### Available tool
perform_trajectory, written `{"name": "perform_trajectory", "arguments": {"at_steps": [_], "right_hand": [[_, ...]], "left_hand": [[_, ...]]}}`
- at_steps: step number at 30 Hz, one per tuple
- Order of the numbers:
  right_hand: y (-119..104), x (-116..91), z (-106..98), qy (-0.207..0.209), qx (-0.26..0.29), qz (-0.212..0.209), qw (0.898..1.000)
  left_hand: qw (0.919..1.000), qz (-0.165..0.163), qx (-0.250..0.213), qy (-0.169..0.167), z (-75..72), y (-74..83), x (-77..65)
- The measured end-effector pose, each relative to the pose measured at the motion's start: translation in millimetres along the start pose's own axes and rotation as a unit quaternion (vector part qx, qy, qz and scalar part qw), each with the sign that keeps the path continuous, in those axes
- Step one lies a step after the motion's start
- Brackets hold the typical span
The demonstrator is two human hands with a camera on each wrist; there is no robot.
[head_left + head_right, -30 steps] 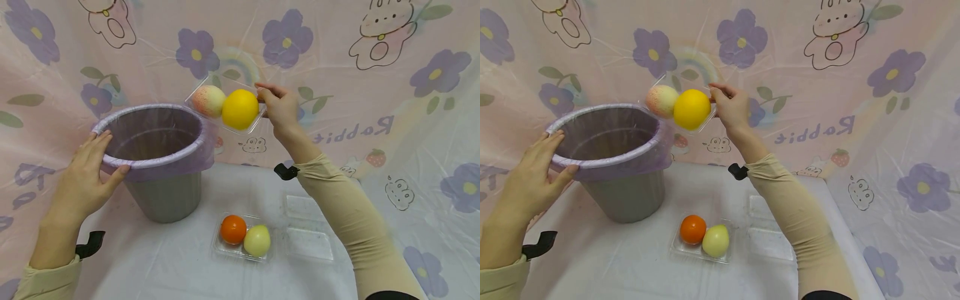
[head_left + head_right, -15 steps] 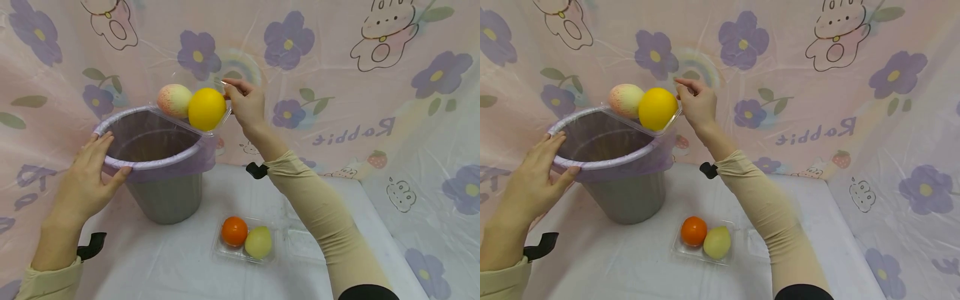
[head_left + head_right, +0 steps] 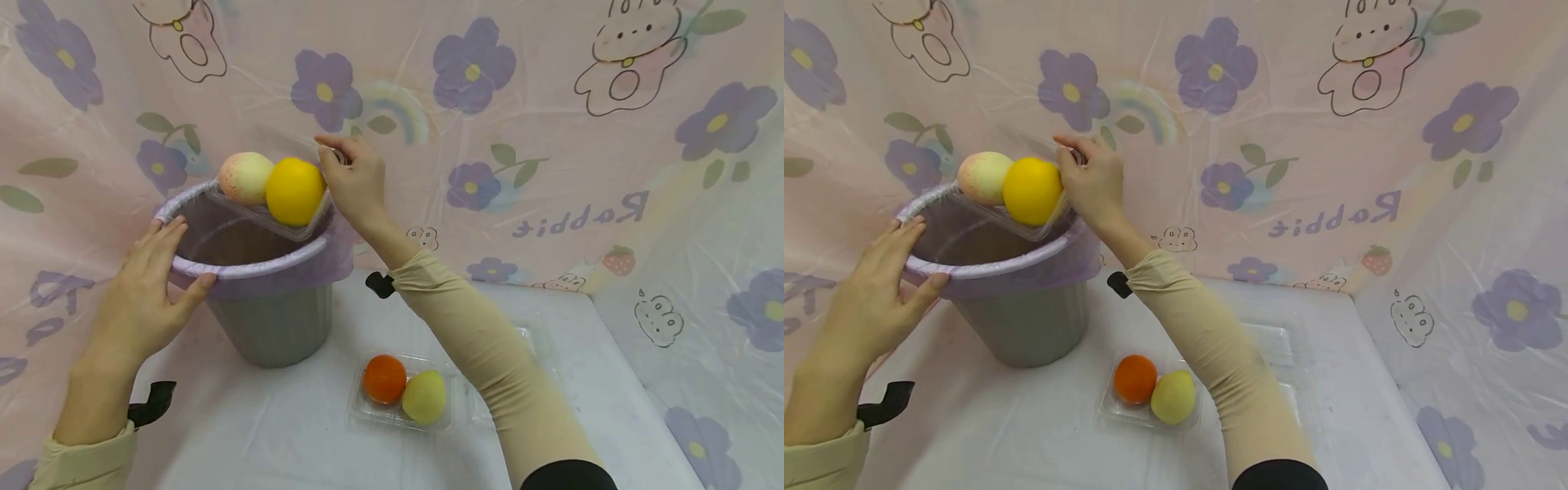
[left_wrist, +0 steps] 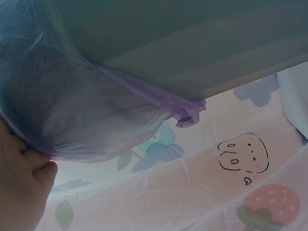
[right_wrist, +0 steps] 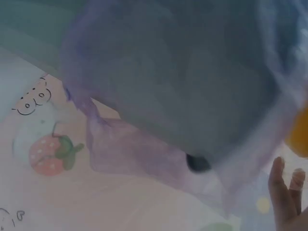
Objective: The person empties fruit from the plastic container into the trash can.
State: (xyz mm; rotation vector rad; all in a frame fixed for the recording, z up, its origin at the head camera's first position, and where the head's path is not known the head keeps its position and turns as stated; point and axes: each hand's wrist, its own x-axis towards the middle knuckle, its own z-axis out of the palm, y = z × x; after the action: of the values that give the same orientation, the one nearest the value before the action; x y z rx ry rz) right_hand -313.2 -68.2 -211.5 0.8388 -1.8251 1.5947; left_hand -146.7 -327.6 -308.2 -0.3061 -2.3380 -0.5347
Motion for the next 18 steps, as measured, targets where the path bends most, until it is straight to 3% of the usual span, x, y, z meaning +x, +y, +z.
{"name": "perform_trajectory", "arguments": {"at_steps": [7, 18], "right_hand": [[10, -7, 11, -0.025, -0.051, -0.067, 0.996], [17, -16, 23, -0.08, -0.085, -0.113, 0.987]], "left_hand": [[1.0, -0.004, -0.001, 0.001, 0.4, 0.1, 1.3], [1.0, -0.006, 0.001, 0.001, 0.2, 1.6, 1.0]]}}
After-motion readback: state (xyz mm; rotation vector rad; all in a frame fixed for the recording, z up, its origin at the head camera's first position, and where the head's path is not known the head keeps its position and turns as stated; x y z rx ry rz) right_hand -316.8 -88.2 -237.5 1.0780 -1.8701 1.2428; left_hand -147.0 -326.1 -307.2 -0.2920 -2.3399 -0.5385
